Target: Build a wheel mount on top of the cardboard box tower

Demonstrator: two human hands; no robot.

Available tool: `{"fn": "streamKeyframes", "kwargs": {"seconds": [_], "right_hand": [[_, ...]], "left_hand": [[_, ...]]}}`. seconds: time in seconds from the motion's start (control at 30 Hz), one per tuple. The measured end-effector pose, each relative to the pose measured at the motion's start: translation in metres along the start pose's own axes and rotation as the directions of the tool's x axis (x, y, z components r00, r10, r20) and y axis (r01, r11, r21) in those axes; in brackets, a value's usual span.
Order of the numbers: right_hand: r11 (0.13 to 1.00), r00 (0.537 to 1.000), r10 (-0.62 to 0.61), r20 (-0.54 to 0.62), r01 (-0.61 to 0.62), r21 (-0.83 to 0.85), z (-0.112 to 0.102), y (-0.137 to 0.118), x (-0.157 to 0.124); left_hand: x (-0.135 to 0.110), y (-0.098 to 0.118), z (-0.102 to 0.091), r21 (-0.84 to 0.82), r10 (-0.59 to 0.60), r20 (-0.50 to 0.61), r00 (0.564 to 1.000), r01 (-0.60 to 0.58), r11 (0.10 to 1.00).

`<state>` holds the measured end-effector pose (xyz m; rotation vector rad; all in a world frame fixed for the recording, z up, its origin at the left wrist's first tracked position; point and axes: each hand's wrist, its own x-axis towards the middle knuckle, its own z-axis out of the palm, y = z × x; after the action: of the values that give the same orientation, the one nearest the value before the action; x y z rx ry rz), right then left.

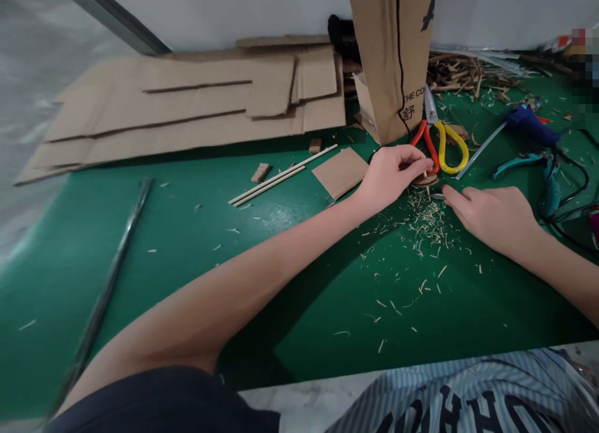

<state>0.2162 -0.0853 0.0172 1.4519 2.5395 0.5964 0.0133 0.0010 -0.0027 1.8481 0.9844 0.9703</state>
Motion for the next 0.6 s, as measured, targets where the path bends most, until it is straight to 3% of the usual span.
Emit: {"fn": "streamKeyframes", "kwargs": {"seconds": [0.37, 0.6], "right_hand": [[1.0, 1.0, -0.003, 0.011, 0.003, 0.007, 0.0001, 0.0021, -0.0018], [0.998, 0.994, -0.005, 0.107, -0.001, 0.058, -0.0076, 0.0034, 0.0038]], "left_hand": [[0.0006, -0.0005, -0.0008, 0.022, 0.016, -0.011, 1.0, -0.016, 1.0], [-0.0002, -0.0018, -0.0004, 0.041, 0.016, -0.013, 1.0, -0.015, 0.999]]}}
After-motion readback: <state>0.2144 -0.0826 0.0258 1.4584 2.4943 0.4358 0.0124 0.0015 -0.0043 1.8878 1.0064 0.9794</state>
